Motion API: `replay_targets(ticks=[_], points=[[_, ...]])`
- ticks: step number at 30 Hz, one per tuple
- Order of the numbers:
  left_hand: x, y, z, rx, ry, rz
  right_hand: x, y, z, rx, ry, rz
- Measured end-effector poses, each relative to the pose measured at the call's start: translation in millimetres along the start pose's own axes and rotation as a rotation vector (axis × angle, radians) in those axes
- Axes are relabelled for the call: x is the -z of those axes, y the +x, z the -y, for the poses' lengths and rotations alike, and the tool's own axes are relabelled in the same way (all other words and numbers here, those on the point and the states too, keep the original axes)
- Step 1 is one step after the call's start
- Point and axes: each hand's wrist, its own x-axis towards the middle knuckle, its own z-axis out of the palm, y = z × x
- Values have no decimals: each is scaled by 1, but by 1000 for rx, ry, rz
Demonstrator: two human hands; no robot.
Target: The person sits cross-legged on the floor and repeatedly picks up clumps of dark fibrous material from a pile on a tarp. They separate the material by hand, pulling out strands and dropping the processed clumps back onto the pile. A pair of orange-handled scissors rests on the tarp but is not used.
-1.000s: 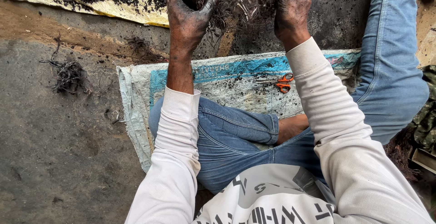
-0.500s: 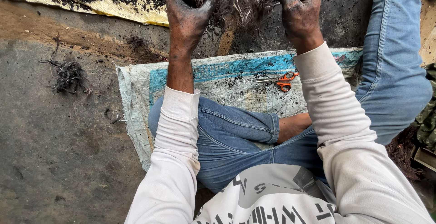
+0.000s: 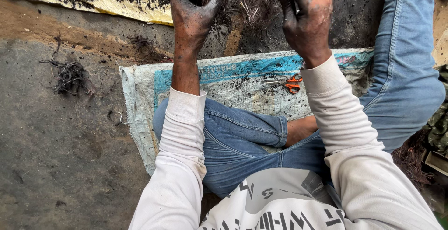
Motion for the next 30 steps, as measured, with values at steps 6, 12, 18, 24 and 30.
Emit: replay_targets(ticks=[6,12,18,24,30], points=[[-2,4,-21,34,52,37,-14,1,0,-170,386,69],[-21,4,-55,-43,29,198,-36,-4,6,-261,759,93],[-21,0,-56,-191,12,129,-39,-1,12,-377,860,134],[-19,-4,-47,-156,-3,109,-30,9,14,-5,397,113],[-18,0,-28,-48,108,52,-22,-2,-15,-40,301,24]])
